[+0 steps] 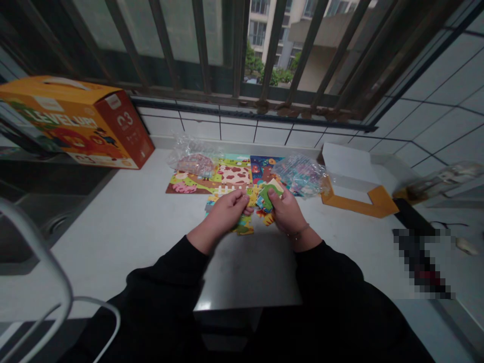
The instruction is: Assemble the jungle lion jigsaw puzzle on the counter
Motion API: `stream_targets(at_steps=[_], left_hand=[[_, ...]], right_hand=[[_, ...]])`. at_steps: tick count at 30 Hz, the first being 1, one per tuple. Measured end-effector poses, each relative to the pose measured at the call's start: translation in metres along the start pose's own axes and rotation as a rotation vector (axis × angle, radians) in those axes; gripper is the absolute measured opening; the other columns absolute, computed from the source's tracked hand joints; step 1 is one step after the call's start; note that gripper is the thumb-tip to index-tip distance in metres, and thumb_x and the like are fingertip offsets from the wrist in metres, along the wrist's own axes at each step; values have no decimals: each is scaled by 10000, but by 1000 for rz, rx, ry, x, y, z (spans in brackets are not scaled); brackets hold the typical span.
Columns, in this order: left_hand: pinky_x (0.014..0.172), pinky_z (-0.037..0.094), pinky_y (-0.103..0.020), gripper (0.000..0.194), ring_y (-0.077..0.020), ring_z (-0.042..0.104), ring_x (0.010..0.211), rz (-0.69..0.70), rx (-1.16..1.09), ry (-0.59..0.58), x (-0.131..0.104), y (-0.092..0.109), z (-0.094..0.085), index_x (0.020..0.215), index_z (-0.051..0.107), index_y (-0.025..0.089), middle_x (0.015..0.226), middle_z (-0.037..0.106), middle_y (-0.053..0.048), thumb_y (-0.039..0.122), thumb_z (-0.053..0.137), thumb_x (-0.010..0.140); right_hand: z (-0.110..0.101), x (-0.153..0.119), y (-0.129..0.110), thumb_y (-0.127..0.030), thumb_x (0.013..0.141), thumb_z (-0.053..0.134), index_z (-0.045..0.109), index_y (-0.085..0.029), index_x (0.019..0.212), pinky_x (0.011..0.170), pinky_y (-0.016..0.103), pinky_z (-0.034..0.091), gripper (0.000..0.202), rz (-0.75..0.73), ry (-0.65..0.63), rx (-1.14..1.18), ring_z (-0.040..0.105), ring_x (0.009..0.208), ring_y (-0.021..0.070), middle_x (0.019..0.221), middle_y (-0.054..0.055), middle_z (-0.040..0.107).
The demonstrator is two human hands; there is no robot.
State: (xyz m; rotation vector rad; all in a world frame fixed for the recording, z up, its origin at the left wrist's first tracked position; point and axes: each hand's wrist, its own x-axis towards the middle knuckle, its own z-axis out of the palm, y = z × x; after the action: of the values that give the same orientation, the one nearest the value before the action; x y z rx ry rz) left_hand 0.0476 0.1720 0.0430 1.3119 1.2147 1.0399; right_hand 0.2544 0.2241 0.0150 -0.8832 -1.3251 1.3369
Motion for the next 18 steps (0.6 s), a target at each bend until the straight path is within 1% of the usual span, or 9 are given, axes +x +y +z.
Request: stream_targets(at_steps=[3,6,9,11,12,14,15,16,18], left_hand=[[903,617,-369,149,-202,792,902,28,-41,-71,2,-7,2,1100,680,220,981,794,-49,359,662,1048],[925,621,-380,211,-201,792,923,47,-13,-106,3,-13,4,1211,703,218,1078,806,-76,333,667,1038],[890,623,-373,416,-189,779,913,82,26,-57,0,-11,3,1444,635,235,1238,762,-102,316,653,1037],[884,614,-375,538,-186,760,916,131,167,26,-3,-5,-2,1565,546,243,1294,720,-112,297,640,1038],[899,606,-386,538,-198,748,937,163,289,64,-5,-2,-6,1563,549,235,1285,712,-113,300,646,1037],[960,582,-427,422,-249,719,1026,225,563,79,-8,3,-16,1413,659,210,1223,716,-114,365,703,1023],[988,568,-449,378,-279,703,1067,245,685,49,-9,4,-20,1297,713,205,1191,719,-113,427,761,996],[1005,555,-464,387,-306,688,1094,253,786,9,-10,4,-25,1196,743,206,1167,720,-113,488,829,946],[1003,540,-470,476,-337,671,1109,239,921,-84,-11,0,-30,1078,756,212,1149,719,-111,551,954,810]], right_hand=[[0,-1,1,-750,882,855,731,-275,1222,858,345,641,597,20,-69,-63,762,915,216,1088,45,809],[1,-1,1,-763,863,863,729,-263,1243,873,348,638,642,35,-83,-108,762,949,221,1123,55,811],[0,0,-1,-747,847,881,716,-261,1247,888,367,640,651,52,-81,-117,763,950,227,1128,54,813],[-2,0,-4,-712,845,895,708,-272,1237,900,376,640,618,26,-49,-125,765,962,231,1131,49,813],[-4,0,-5,-692,848,898,705,-279,1235,911,381,640,598,0,-23,-137,765,978,234,1140,47,812],[-8,1,-8,-646,854,899,700,-285,1232,956,405,636,559,-63,26,-190,765,1033,248,1176,51,804],[-9,1,-8,-617,847,907,697,-283,1230,985,423,632,549,-91,36,-228,763,1066,258,1201,56,797],[-10,1,-8,-583,824,928,693,-279,1231,1012,441,626,560,-110,30,-268,760,1097,268,1226,62,788],[-10,1,-6,-509,751,985,674,-270,1261,1040,462,617,644,-111,-34,-329,757,1134,283,1257,72,772]])
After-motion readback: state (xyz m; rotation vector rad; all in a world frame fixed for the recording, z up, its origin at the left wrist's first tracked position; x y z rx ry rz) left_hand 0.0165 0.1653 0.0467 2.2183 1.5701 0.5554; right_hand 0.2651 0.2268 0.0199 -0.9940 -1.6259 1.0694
